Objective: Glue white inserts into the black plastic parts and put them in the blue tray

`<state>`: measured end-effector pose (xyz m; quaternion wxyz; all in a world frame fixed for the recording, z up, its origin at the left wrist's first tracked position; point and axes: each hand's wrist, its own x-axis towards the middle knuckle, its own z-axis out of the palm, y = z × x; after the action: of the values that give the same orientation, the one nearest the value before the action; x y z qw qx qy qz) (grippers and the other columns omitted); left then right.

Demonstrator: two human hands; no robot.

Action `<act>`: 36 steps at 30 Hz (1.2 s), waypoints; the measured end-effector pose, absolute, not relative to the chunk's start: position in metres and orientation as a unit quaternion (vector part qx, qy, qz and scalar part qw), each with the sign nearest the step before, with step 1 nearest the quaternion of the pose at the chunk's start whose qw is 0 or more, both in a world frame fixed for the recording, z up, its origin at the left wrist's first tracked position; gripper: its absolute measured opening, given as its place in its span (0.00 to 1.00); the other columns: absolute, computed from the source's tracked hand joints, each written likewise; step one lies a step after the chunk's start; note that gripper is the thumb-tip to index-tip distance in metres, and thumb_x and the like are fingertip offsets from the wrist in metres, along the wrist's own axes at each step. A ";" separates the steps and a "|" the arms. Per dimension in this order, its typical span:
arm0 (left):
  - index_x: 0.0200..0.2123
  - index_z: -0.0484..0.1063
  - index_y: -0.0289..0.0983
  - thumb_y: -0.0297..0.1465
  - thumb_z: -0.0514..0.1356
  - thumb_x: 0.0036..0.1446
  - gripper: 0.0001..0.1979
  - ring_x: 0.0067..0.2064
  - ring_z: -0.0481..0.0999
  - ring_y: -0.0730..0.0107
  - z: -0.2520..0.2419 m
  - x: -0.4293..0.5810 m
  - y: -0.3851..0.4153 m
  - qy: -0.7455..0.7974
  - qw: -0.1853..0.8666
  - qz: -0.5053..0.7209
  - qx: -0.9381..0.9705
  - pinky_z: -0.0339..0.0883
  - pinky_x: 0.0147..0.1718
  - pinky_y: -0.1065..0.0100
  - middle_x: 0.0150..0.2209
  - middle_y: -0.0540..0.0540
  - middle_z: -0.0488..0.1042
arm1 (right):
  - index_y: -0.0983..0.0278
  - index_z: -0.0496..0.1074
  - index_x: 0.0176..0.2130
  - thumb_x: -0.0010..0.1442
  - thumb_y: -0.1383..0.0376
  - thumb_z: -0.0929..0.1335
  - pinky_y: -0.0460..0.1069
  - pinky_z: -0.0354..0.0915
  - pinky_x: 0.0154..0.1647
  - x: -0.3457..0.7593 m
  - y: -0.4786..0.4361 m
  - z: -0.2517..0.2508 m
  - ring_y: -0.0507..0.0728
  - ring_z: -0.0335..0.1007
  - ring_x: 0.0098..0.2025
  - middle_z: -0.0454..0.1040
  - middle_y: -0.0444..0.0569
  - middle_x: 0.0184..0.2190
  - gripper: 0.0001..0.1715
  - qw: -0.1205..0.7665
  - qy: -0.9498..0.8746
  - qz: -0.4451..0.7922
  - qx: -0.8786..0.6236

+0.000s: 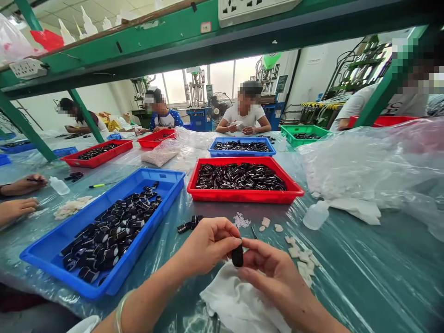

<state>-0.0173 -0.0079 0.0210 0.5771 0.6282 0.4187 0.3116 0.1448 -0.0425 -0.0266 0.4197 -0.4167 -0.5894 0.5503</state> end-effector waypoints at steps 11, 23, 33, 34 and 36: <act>0.34 0.68 0.32 0.38 0.62 0.48 0.15 0.22 0.66 0.78 0.004 -0.015 -0.002 0.395 0.640 0.345 0.561 0.61 0.24 0.75 0.21 0.52 0.69 | 0.64 0.69 0.45 0.46 0.65 0.73 0.48 0.63 0.30 0.143 -0.040 -0.033 0.52 0.67 0.26 0.71 0.42 0.23 0.25 0.478 -0.481 0.590 -0.439; 0.17 0.65 0.34 0.44 0.56 0.52 0.22 0.17 0.59 0.80 -0.009 -0.016 -0.007 0.400 0.666 0.340 0.530 0.53 0.17 0.75 0.15 0.51 0.63 | 0.62 0.65 0.50 0.48 0.64 0.71 0.48 0.65 0.32 0.146 -0.046 -0.030 0.53 0.70 0.28 0.73 0.42 0.24 0.28 0.487 -0.502 0.549 -0.457; 0.15 0.64 0.34 0.43 0.58 0.51 0.21 0.17 0.59 0.80 -0.008 -0.017 -0.011 0.383 0.667 0.342 0.541 0.51 0.17 0.74 0.15 0.51 0.62 | 0.64 0.63 0.50 0.49 0.64 0.70 0.50 0.66 0.33 0.143 -0.046 -0.018 0.55 0.70 0.29 0.73 0.44 0.25 0.28 0.462 -0.528 0.534 -0.471; 0.15 0.64 0.34 0.44 0.57 0.51 0.22 0.17 0.59 0.79 -0.008 -0.017 -0.011 0.382 0.667 0.345 0.538 0.52 0.17 0.74 0.15 0.51 0.62 | 0.64 0.63 0.50 0.49 0.64 0.70 0.50 0.66 0.34 0.143 -0.046 -0.018 0.55 0.71 0.30 0.74 0.45 0.25 0.28 0.459 -0.530 0.536 -0.470; 0.16 0.65 0.33 0.43 0.58 0.51 0.21 0.18 0.59 0.80 -0.008 -0.017 -0.011 0.379 0.667 0.345 0.541 0.52 0.18 0.74 0.15 0.51 0.62 | 0.64 0.62 0.51 0.50 0.65 0.69 0.50 0.66 0.35 0.144 -0.047 -0.019 0.54 0.70 0.30 0.73 0.44 0.25 0.28 0.456 -0.535 0.536 -0.467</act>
<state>-0.0171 -0.0113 -0.0080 0.6666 0.5413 0.3792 0.3448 0.1436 -0.0472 -0.0194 0.4558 -0.4674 -0.5354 0.5358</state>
